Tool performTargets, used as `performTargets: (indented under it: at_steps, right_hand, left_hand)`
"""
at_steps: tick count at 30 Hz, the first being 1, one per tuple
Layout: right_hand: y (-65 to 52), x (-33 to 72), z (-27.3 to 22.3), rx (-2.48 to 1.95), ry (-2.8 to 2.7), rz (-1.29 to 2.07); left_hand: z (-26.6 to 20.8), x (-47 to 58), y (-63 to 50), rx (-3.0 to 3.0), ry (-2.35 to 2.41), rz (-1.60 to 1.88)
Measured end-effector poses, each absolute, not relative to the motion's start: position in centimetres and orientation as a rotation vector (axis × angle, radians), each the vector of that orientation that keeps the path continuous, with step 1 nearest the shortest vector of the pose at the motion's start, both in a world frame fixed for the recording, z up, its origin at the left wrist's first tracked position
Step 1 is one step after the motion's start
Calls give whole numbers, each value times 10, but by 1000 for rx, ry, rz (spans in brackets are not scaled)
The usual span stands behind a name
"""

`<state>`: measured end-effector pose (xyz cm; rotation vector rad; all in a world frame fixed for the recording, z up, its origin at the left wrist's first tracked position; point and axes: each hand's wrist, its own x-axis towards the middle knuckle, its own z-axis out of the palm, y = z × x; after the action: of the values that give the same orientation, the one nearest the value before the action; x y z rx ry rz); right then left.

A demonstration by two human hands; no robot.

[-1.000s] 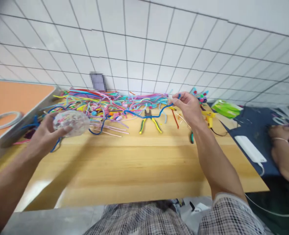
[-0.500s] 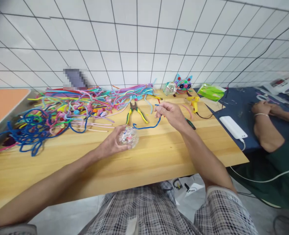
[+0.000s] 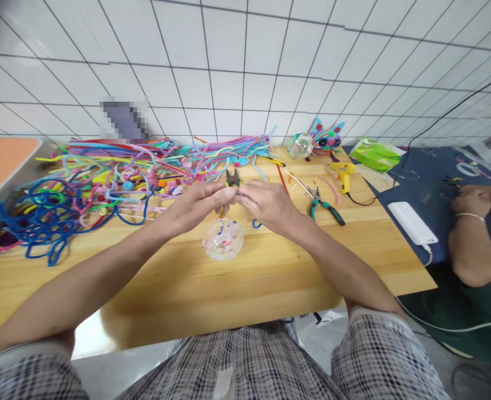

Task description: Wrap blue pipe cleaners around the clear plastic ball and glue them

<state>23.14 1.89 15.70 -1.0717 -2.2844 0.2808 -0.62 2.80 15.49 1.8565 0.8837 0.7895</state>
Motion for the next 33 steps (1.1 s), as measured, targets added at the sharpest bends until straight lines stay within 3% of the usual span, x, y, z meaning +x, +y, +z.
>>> performTargets:
  at_steps: [6,14,27,33]
  right_hand:
    - [36,246,169,-1138,-2360,350]
    - [44,307,154,-1288,-2239,602]
    - [38,357,130,-1426,-2312,479]
    - [42,364,105,-1481,-2423,295]
  left_hand:
    - [157,-1,50,1597,783,825]
    - [136,-27,64,1782,929,766]
    - [123,-56,57,2441,691,687]
    - [132,-57,48,2327,701,683]
